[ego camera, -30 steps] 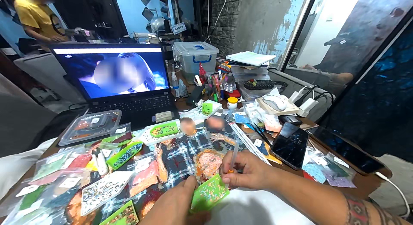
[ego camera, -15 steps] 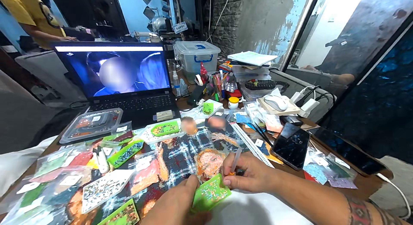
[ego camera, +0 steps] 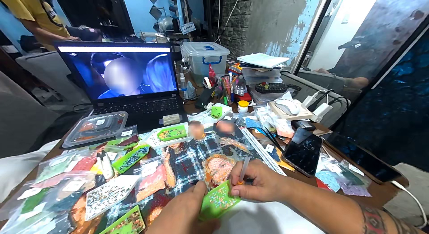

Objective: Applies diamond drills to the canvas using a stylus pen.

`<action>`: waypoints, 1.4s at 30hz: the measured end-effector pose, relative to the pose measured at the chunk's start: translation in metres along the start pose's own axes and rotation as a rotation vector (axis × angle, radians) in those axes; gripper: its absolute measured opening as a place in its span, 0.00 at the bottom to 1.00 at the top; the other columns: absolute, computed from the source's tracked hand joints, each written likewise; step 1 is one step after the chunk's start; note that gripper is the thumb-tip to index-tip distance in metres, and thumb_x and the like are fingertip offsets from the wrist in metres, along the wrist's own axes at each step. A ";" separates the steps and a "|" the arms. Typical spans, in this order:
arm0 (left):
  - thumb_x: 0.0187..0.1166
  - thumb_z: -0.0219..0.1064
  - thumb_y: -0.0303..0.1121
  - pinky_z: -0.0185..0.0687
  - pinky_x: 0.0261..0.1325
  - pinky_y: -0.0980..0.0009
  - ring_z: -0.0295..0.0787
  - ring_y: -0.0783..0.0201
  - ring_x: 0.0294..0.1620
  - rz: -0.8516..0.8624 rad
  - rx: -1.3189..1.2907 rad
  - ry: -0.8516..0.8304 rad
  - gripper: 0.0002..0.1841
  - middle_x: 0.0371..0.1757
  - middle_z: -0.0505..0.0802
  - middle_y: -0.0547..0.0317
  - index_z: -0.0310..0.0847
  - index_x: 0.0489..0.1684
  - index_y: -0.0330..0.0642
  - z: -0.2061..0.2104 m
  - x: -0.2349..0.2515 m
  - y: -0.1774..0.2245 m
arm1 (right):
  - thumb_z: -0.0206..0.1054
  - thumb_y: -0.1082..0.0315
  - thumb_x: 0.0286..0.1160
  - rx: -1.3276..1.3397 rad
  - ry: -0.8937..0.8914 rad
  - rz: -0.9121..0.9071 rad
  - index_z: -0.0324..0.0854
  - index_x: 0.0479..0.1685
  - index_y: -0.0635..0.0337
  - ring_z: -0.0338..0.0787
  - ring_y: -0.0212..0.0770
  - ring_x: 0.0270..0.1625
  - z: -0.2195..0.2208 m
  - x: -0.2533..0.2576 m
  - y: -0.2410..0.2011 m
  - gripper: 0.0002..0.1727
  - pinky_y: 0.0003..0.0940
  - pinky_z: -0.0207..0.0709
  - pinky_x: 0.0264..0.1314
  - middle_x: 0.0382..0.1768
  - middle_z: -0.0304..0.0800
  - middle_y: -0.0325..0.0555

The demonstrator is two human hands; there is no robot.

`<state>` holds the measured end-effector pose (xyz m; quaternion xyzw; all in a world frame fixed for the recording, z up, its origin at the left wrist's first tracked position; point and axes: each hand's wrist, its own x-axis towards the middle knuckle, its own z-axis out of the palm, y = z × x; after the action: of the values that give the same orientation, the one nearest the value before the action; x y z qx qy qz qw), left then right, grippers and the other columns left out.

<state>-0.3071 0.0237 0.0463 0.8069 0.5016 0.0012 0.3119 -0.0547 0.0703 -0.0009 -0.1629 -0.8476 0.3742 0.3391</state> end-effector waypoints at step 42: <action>0.69 0.81 0.41 0.84 0.49 0.43 0.88 0.43 0.47 0.251 0.005 -0.105 0.26 0.51 0.88 0.39 0.82 0.61 0.35 -0.004 -0.003 -0.019 | 0.66 0.62 0.84 0.010 0.141 0.272 0.79 0.42 0.62 0.77 0.16 0.30 0.001 0.003 -0.003 0.11 0.13 0.72 0.36 0.28 0.80 0.31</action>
<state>-0.3255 0.0296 0.0409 0.8630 0.3797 -0.0032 0.3333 -0.0579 0.0699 0.0021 -0.3004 -0.7899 0.4087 0.3446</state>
